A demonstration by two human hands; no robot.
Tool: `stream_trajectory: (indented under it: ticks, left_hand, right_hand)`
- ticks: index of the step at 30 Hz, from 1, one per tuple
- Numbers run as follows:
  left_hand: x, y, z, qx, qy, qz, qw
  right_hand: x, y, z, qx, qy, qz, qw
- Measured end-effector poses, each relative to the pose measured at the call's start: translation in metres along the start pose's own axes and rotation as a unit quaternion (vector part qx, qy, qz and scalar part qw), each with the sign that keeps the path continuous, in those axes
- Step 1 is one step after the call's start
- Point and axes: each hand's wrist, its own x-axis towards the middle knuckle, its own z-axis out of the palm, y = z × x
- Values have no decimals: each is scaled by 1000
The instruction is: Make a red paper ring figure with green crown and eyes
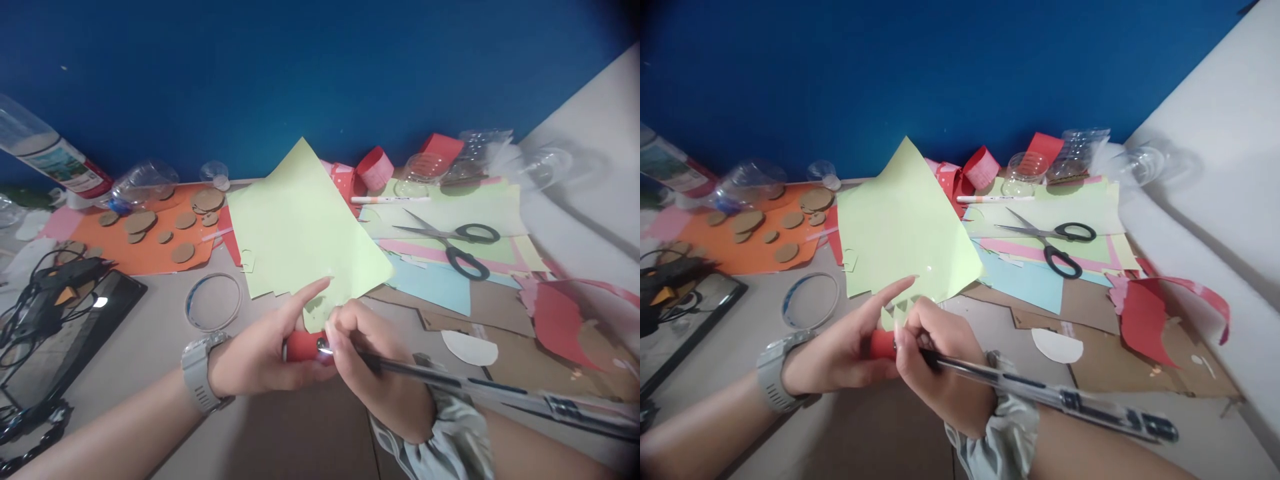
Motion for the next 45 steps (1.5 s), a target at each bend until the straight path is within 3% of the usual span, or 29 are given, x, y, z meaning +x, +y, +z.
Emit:
stream_trajectory:
  ticks: [45]
  left_hand:
    - [1, -4, 0, -11, -24, 15, 1000]
  right_hand:
    - [2, -2, 1, -11, 22, -12, 1000]
